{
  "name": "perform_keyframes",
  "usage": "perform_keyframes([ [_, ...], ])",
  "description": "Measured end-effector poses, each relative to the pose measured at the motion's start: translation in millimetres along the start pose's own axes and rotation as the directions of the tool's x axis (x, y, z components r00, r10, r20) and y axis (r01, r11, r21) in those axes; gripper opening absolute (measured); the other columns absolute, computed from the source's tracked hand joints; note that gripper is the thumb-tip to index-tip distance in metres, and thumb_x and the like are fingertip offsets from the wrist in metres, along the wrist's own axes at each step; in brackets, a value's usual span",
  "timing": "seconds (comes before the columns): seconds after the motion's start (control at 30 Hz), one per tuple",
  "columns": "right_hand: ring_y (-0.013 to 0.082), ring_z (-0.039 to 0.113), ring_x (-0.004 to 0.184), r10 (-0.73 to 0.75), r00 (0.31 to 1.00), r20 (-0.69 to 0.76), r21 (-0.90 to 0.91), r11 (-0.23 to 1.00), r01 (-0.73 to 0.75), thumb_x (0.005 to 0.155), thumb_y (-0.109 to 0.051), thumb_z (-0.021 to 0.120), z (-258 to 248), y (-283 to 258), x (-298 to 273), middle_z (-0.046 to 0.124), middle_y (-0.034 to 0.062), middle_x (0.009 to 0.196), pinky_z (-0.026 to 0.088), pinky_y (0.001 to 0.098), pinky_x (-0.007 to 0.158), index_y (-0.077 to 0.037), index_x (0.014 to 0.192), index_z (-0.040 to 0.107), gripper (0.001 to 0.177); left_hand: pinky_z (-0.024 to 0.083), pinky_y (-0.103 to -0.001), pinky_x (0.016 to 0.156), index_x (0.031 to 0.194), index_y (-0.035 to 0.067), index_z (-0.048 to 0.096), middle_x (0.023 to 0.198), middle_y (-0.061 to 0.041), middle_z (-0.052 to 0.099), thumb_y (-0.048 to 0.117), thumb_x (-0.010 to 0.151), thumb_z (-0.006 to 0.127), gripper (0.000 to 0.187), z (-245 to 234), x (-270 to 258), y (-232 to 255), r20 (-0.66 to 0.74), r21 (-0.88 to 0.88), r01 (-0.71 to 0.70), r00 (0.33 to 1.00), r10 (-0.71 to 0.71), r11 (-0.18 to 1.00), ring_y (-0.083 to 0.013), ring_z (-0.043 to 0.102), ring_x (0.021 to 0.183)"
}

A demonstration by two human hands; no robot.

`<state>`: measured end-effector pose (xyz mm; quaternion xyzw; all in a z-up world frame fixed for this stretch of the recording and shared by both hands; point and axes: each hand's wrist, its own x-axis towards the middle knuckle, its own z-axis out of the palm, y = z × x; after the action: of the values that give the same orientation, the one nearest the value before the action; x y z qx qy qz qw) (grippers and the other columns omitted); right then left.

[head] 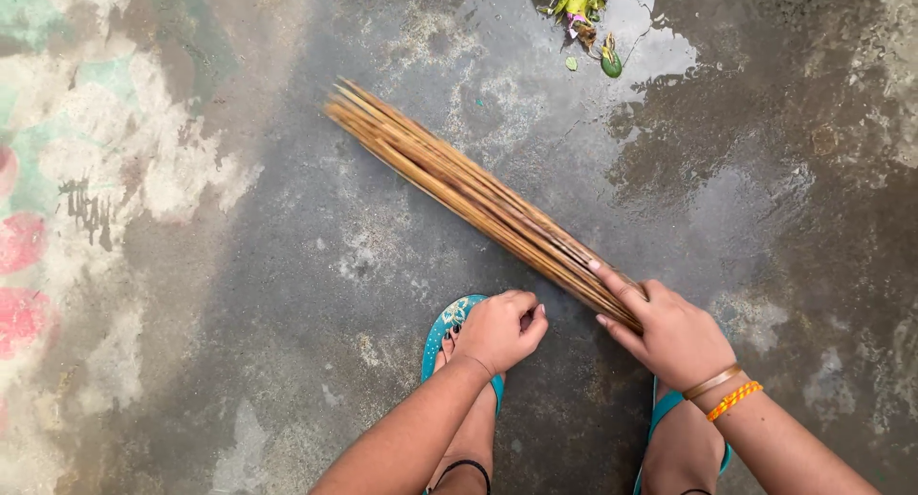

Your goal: Sweeping debris on a concrete floor and fixing a broom.

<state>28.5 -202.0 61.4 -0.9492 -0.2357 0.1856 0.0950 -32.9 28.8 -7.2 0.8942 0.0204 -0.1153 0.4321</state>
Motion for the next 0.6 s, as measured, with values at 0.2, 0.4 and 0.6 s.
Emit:
perform_keyframes([
  [0.2, 0.0379, 0.071, 0.085, 0.280, 0.960, -0.029, 0.051, 0.959, -0.278, 0.087, -0.052, 0.064, -25, 28, 5, 0.068, 0.0140, 0.098, 0.058, 0.0496, 0.070, -0.041, 0.161, 0.029, 0.083, 0.055, -0.045, 0.068, 0.079, 0.007, 0.067, 0.077, -0.011, 0.069, 0.026, 0.091, 0.060, 0.023, -3, 0, 4, 0.001, -0.031, 0.008, 1.000, -0.008, 0.999, -0.0321, 0.069, 0.072],
  [0.4, 0.0349, 0.072, 0.081, 0.132, 0.990, 0.053, 0.057, 0.989, -0.135, 0.086, -0.052, 0.065, -25, -1, -4, 0.067, 0.0116, 0.101, 0.060, 0.0455, 0.070, -0.045, 0.160, 0.033, 0.081, 0.055, -0.046, 0.068, 0.076, 0.006, 0.066, 0.076, -0.011, 0.068, 0.025, 0.090, 0.061, 0.024, 0, 2, 1, -0.001, -0.010, 0.000, 1.000, 0.000, 1.000, -0.0332, 0.068, 0.072],
  [0.6, 0.0322, 0.071, 0.087, 0.088, 0.996, 0.016, -0.005, 0.996, -0.088, 0.087, -0.050, 0.064, -5, 4, -5, 0.066, 0.0120, 0.099, 0.060, 0.0445, 0.072, -0.046, 0.160, 0.032, 0.080, 0.055, -0.046, 0.067, 0.075, 0.006, 0.064, 0.076, -0.012, 0.068, 0.026, 0.090, 0.062, 0.025, 0, 3, 1, -0.008, 0.008, -0.006, 1.000, 0.006, 1.000, -0.0334, 0.068, 0.072],
])
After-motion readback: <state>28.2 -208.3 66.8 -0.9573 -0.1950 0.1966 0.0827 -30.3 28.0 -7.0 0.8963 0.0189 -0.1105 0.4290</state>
